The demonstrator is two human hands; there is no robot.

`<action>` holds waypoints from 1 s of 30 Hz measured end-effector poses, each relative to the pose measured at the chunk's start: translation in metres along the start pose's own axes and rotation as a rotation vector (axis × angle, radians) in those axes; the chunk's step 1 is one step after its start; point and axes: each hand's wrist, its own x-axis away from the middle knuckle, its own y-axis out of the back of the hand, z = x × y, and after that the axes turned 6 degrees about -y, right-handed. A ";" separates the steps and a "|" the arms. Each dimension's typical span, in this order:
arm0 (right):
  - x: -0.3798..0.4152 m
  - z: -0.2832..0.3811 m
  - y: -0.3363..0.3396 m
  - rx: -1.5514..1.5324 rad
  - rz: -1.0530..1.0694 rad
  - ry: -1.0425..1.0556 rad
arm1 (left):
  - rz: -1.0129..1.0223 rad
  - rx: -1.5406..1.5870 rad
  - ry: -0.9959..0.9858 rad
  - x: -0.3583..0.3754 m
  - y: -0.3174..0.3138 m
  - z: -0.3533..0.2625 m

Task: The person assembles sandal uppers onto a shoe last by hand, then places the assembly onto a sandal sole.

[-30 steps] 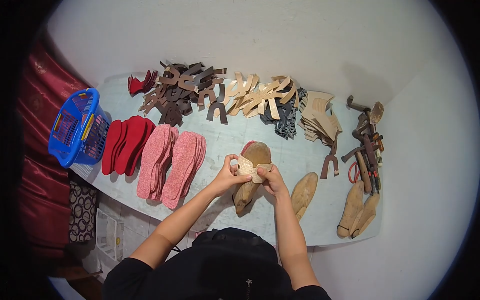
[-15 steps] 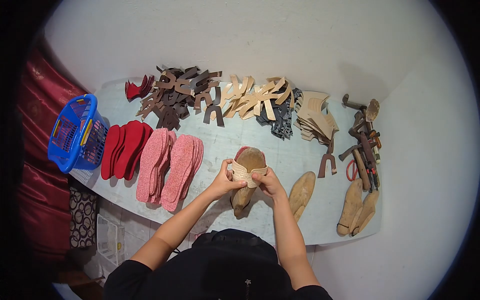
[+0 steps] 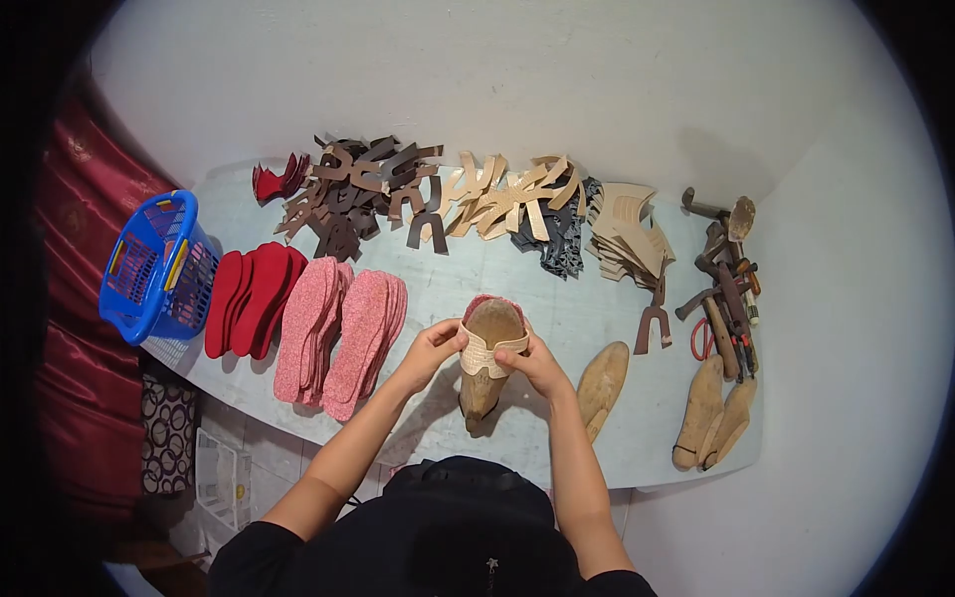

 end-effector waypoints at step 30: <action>0.013 0.022 -0.004 0.519 -0.291 0.158 | 0.109 -0.241 -0.058 -0.006 0.003 -0.015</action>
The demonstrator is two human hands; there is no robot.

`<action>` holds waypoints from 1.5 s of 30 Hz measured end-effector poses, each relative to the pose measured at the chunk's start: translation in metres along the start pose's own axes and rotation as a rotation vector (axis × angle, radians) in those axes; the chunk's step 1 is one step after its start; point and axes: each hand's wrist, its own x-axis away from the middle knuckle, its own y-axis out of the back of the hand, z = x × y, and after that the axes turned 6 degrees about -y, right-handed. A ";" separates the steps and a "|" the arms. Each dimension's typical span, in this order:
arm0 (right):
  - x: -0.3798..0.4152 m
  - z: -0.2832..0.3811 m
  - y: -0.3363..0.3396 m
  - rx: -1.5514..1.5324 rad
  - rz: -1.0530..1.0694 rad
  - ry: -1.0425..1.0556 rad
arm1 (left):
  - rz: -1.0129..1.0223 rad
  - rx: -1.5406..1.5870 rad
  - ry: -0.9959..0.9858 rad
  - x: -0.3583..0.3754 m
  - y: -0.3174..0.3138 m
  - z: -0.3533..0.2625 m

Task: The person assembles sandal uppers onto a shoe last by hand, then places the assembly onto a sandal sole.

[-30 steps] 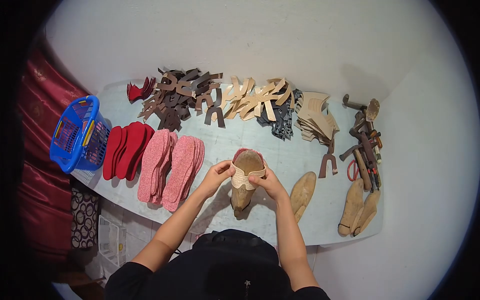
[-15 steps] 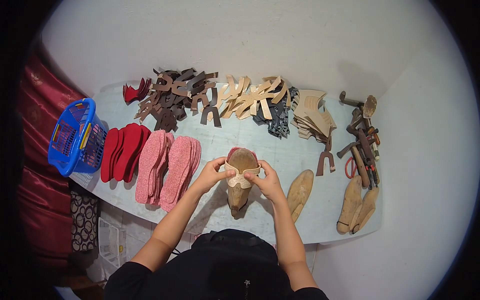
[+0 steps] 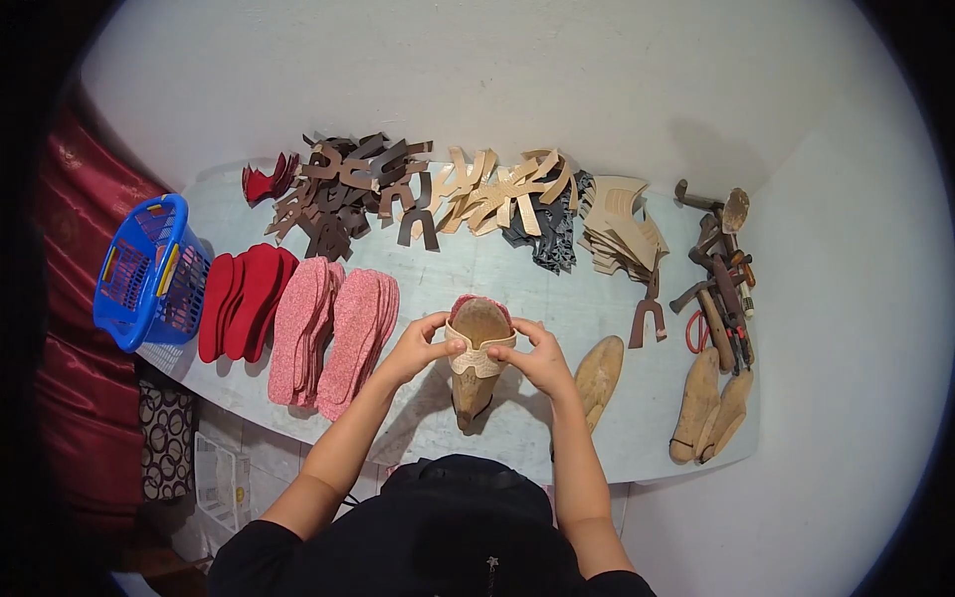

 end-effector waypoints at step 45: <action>0.019 -0.036 -0.022 -0.376 0.225 -0.190 | -0.002 0.175 -0.068 0.015 0.007 0.020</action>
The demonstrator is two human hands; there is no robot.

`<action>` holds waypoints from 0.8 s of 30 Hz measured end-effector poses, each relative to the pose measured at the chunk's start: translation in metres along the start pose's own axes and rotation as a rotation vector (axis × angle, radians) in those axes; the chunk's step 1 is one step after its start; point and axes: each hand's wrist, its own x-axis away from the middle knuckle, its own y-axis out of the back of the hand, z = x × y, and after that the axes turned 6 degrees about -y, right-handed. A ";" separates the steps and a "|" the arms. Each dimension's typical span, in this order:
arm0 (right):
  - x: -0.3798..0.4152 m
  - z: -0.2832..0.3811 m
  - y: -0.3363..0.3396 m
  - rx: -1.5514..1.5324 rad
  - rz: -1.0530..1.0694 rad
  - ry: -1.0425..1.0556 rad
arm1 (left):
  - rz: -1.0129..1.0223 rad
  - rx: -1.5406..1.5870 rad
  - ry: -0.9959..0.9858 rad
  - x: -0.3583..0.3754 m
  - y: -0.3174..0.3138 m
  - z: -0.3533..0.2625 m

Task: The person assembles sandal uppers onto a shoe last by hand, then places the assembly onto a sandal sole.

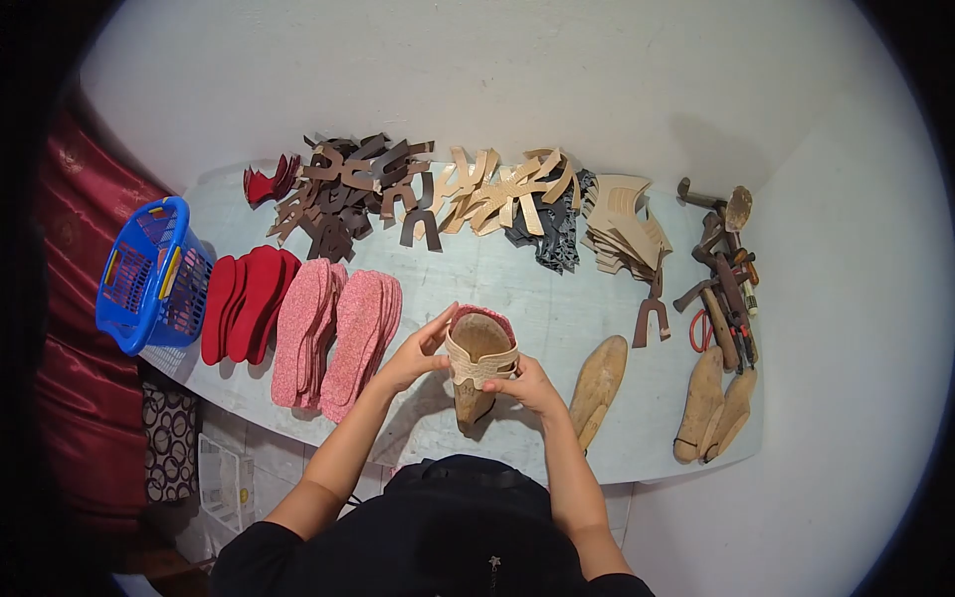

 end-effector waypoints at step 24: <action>0.000 0.015 0.000 -0.156 -0.125 0.300 | 0.162 -0.029 0.200 0.001 0.000 0.002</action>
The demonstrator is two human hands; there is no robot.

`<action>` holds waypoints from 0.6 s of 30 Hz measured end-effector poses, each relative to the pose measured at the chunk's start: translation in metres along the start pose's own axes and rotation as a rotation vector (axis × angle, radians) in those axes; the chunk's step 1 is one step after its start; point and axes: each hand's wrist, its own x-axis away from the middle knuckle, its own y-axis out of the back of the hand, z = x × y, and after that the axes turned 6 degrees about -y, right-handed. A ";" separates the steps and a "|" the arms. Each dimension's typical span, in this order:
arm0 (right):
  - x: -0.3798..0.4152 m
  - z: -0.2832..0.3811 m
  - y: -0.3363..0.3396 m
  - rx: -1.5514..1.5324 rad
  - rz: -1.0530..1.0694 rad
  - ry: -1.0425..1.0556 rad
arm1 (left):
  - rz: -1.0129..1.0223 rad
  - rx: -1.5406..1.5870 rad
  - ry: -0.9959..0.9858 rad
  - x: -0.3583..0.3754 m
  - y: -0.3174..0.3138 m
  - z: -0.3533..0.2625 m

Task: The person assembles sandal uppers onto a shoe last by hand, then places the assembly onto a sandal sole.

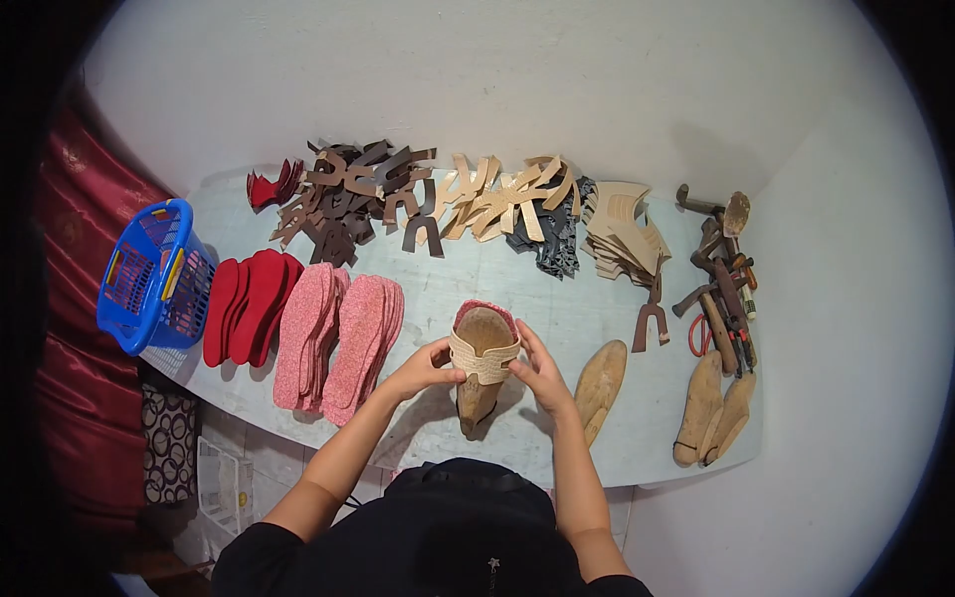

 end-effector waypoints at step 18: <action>-0.009 -0.005 0.006 0.325 -0.088 0.102 | -0.243 0.003 -0.109 -0.012 -0.005 -0.013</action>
